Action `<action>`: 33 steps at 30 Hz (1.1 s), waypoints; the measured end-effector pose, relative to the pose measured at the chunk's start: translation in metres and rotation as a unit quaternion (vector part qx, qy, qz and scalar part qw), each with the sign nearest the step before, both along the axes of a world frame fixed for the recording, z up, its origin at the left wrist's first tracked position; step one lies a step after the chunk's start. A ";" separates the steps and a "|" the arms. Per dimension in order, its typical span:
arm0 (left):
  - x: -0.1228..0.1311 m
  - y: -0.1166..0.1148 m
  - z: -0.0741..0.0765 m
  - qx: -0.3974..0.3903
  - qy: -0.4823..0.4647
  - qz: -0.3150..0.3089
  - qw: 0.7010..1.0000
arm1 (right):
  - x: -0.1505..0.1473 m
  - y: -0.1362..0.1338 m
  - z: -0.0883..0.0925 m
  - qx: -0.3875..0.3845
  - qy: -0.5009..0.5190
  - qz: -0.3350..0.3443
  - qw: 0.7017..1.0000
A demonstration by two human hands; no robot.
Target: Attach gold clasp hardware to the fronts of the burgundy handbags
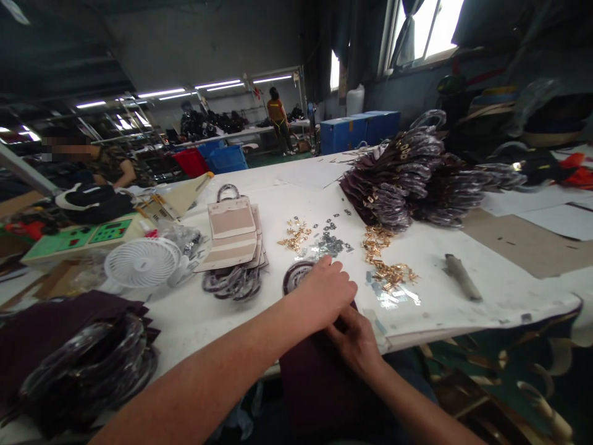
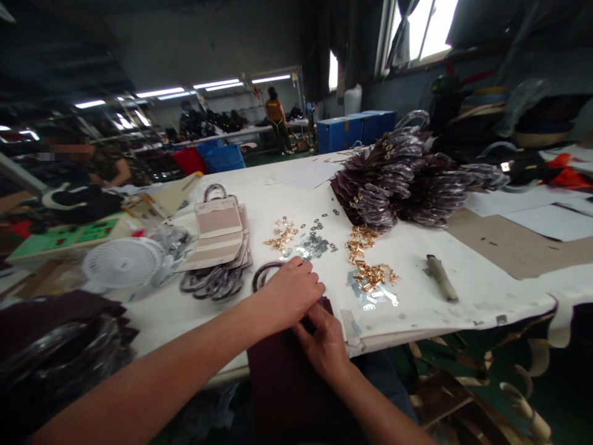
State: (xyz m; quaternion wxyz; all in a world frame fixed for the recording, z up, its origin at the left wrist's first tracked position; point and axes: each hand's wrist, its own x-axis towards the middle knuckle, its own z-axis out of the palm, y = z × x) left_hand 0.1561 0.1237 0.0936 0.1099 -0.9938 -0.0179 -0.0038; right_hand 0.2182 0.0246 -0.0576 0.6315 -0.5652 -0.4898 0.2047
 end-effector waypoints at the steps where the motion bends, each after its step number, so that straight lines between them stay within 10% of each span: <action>1: 0.002 -0.004 0.001 -0.018 -0.001 0.018 1.000 | -0.002 0.001 -0.002 0.007 -0.013 -0.002 1.000; 6: 0.002 -0.005 0.013 -0.233 0.010 0.165 0.958 | -0.009 0.008 0.000 0.013 -0.027 -0.029 0.999; 11: -0.025 0.014 0.011 -0.461 -0.105 0.183 0.862 | 0.002 0.007 0.019 -0.007 0.099 -0.039 0.994; 20: -0.057 0.011 -0.043 -0.206 -0.143 0.218 0.943 | 0.063 -0.006 0.023 -0.122 0.134 -0.076 0.980; 33: -0.032 0.010 -0.038 -0.162 -0.073 0.273 0.945 | 0.062 -0.013 0.024 -0.101 -0.104 -0.112 0.983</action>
